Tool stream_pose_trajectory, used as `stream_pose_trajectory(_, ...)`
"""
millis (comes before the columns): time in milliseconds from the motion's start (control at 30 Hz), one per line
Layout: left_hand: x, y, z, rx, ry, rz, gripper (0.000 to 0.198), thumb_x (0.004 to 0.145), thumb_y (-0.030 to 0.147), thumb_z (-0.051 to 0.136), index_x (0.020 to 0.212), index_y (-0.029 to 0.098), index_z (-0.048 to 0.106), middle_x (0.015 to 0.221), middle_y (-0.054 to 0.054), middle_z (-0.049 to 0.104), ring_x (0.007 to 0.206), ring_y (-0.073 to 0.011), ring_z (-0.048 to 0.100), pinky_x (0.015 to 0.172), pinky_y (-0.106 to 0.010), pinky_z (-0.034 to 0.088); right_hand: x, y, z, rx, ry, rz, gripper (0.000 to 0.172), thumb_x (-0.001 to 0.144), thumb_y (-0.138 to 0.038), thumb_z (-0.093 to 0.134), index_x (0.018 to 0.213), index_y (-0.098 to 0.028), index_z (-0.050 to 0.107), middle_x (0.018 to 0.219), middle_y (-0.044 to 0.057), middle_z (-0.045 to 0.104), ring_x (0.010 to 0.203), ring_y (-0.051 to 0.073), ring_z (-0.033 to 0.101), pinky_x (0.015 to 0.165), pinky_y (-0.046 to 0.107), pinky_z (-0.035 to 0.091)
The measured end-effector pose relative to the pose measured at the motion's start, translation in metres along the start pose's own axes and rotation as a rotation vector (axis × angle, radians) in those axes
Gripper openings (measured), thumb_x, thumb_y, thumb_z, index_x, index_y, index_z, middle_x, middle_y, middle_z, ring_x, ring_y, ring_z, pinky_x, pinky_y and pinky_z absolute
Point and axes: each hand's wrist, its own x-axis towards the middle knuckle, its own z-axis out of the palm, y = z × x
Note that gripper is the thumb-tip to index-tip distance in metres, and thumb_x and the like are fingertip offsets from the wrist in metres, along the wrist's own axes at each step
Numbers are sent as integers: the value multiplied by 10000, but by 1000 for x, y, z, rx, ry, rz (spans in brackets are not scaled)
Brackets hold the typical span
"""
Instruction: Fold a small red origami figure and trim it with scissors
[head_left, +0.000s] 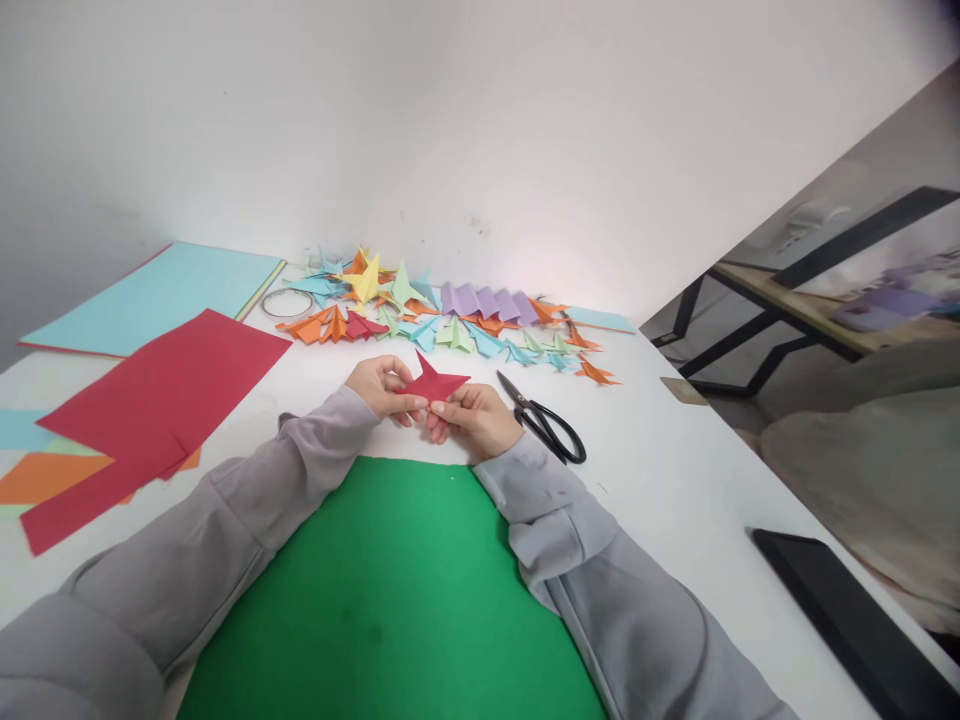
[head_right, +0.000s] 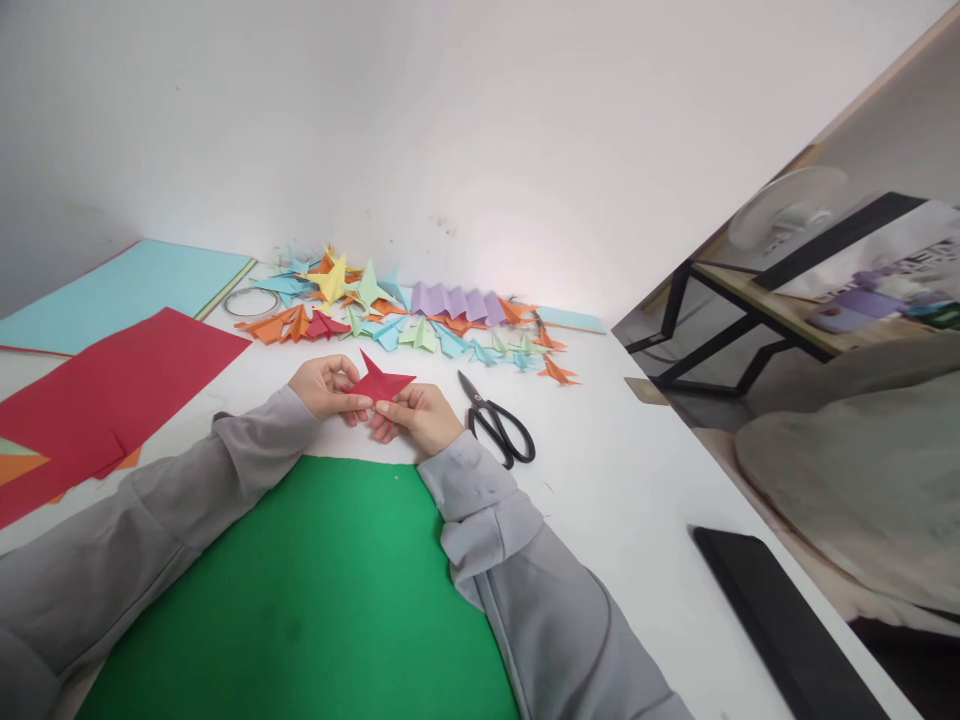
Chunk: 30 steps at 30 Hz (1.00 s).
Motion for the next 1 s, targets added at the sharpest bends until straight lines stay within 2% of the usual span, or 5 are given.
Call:
stream_pose_trajectory(267, 1, 0, -2, -29, 1, -23, 567, 365, 271, 859, 702, 149, 420, 421, -10, 614, 397, -181, 611, 357, -243, 501, -2, -4, 2, 119, 30, 35, 296, 581, -382, 753, 559, -108, 645, 537, 63, 669, 438, 142, 617, 427, 226, 494)
stream_pose_trajectory(533, 3, -2, -3, -9, -33, -18, 552, 390, 257, 855, 717, 149, 424, 424, 2, 614, 372, -170, 600, 365, -242, 507, -1, 2, 3, -12, 56, -46, 263, 563, -348, 777, 560, -118, 649, 505, 39, 653, 431, 122, 598, 428, 222, 489)
stream_pose_trajectory(733, 1, 4, -5, -38, -101, -84, 540, 375, 250, 857, 741, 123, 481, 500, -37, 655, 452, -204, 643, 359, -231, 498, -1, 0, 3, 40, 58, -29, 232, 553, -318, 778, 585, -121, 658, 495, 24, 647, 388, 104, 567, 404, 211, 472)
stream_pose_trajectory(1000, 2, 6, -10, -106, -135, -109, 496, 480, 150, 820, 890, 99, 547, 583, -69, 681, 575, -249, 682, 393, -231, 511, -1, -1, 4, 104, 116, -20, 220, 531, -299, 778, 562, -134, 635, 480, 8, 633, 371, 100, 549, 357, 198, 430)
